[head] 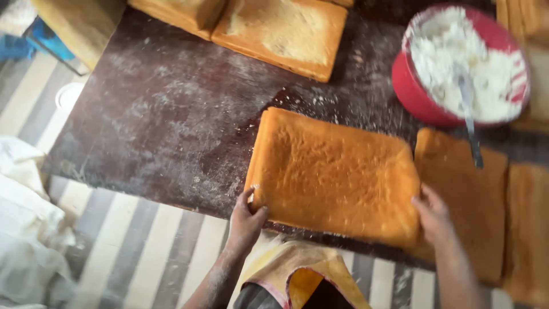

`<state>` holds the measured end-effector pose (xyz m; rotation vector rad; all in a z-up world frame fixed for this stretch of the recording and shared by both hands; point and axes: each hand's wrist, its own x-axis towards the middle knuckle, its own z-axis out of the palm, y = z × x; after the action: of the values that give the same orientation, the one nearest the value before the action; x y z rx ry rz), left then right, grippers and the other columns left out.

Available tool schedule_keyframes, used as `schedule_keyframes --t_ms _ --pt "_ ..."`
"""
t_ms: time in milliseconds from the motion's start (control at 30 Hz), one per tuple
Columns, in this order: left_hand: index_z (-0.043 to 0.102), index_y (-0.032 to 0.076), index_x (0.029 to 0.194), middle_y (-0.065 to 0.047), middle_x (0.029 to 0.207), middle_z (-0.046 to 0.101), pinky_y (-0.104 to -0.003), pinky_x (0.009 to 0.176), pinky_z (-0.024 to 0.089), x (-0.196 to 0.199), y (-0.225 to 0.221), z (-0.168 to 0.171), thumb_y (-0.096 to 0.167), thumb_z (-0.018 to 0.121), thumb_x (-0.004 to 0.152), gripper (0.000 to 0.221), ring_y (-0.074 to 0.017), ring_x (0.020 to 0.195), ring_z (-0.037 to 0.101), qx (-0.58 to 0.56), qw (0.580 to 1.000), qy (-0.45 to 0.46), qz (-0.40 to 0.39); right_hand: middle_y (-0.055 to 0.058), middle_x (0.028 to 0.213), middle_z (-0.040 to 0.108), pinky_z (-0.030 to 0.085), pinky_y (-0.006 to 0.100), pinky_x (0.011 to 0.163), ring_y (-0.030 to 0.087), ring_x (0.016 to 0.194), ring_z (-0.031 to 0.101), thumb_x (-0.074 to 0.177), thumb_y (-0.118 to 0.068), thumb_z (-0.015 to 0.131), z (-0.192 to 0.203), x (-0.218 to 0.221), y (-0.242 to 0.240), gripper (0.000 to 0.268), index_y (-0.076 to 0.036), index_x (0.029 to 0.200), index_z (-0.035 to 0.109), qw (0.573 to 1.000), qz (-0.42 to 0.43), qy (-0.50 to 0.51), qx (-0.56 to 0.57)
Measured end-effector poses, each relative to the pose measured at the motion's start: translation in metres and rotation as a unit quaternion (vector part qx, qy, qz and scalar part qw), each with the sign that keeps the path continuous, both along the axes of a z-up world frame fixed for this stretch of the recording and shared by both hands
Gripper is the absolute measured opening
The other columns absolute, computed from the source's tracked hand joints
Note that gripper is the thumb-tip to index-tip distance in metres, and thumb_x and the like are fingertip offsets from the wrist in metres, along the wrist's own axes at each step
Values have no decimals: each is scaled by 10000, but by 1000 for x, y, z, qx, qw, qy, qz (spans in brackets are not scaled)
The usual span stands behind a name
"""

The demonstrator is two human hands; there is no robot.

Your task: Spread white cream or frosting onto large square cake sponges using a knife and stack them.

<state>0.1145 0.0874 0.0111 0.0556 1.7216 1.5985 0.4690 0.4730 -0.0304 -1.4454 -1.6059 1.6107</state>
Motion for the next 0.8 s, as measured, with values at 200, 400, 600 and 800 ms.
schedule_keyframes --t_ms 200,400,600,800 --pt "549 55 1414 -158 1052 748 -367 864 586 10 -20 22 158 681 894 546 -247 933 755 -126 986 107 -20 213 1234 700 520 396 977 276 1112 658 1004 -127 718 80 -63 -49 511 -40 1485 572 882 40 -404 240" --pt "697 99 1150 -137 1136 658 -469 935 521 15 -32 12 145 690 880 273 -358 1105 624 -143 944 297 -13 129 1449 600 437 346 1102 211 1325 564 971 -205 653 79 -195 -57 484 -34 1417 576 918 235 -126 293" --pt "647 71 1160 -149 1050 635 -481 875 530 22 -29 9 112 643 919 245 -371 1023 632 -109 947 303 -2 178 1553 494 343 389 1169 302 1444 444 1025 -230 604 44 -357 -63 549 -14 1514 477 819 419 -163 357" --pt "627 36 1123 -167 977 606 -473 826 540 28 -25 -5 50 632 845 278 -375 972 628 -127 922 366 -1 148 1319 671 494 390 1069 296 1231 625 999 -242 683 25 -411 -49 384 -63 1339 678 763 427 -197 444"
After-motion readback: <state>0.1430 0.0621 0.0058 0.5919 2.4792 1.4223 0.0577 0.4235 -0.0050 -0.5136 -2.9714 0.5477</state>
